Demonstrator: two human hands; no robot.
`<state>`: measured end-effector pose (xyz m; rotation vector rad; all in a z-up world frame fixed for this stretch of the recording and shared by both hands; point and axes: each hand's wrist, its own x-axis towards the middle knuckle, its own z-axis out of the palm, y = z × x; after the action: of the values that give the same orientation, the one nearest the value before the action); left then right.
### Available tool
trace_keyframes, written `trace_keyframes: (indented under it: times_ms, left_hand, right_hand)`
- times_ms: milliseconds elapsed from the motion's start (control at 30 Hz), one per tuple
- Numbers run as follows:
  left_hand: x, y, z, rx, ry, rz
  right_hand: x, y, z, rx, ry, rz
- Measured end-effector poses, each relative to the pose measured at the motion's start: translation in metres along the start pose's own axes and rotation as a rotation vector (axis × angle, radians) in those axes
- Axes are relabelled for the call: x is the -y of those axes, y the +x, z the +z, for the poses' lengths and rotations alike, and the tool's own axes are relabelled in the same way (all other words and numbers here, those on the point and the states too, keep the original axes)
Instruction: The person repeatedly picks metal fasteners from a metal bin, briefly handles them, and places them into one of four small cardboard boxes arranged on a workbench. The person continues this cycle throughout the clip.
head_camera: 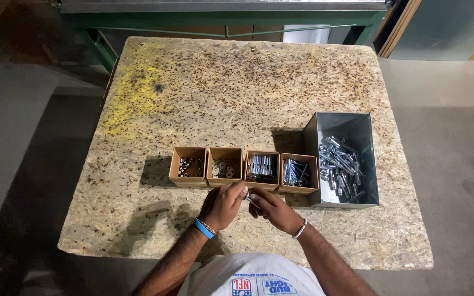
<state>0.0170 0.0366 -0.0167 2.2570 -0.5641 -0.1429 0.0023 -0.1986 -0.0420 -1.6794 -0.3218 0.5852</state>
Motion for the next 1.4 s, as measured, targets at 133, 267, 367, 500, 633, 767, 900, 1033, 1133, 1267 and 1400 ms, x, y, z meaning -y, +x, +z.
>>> trace_keyframes:
  times_ms: [133, 267, 367, 500, 633, 767, 900, 1033, 1133, 1267, 1400]
  left_hand:
    - [0.003, 0.0, -0.002, -0.003, 0.0, 0.003]
    - [0.009, -0.001, 0.003, -0.001, 0.041, 0.002]
    - [0.004, -0.002, -0.004, -0.024, 0.079, -0.004]
    - [0.0, -0.002, -0.011, -0.042, 0.027, -0.081]
    - [0.007, -0.002, -0.008, -0.061, 0.071, -0.1]
    - [0.01, -0.002, -0.008, -0.108, 0.091, -0.118]
    - [0.026, 0.0, -0.002, -0.105, 0.084, -0.137]
    - [0.031, -0.001, 0.001, -0.107, 0.095, -0.149]
    - [0.027, 0.003, -0.008, -0.133, 0.111, -0.172]
    - [0.047, 0.017, -0.003, -0.179, 0.091, -0.275]
    - [0.064, 0.023, -0.002, -0.182, 0.092, -0.324]
  right_hand:
    - [-0.01, 0.0, 0.002, -0.053, 0.075, 0.028]
    - [-0.054, 0.012, 0.013, -0.13, -0.202, -0.155]
    - [-0.013, 0.017, 0.012, -0.038, -0.037, 0.013]
    - [-0.014, 0.021, 0.009, -0.054, -0.131, 0.009]
    - [-0.039, 0.031, 0.013, -0.117, -0.231, -0.076]
    - [0.029, 0.026, 0.026, -0.079, -0.223, 0.025]
    - [-0.005, 0.034, 0.019, -0.01, -0.241, -0.019]
    - [-0.015, 0.042, 0.021, 0.01, -0.089, -0.004]
    - [-0.023, 0.053, 0.02, -0.047, -0.269, -0.054]
    - [-0.011, 0.069, 0.016, -0.049, -0.423, -0.057]
    - [-0.02, 0.08, 0.024, -0.096, -0.541, -0.102]
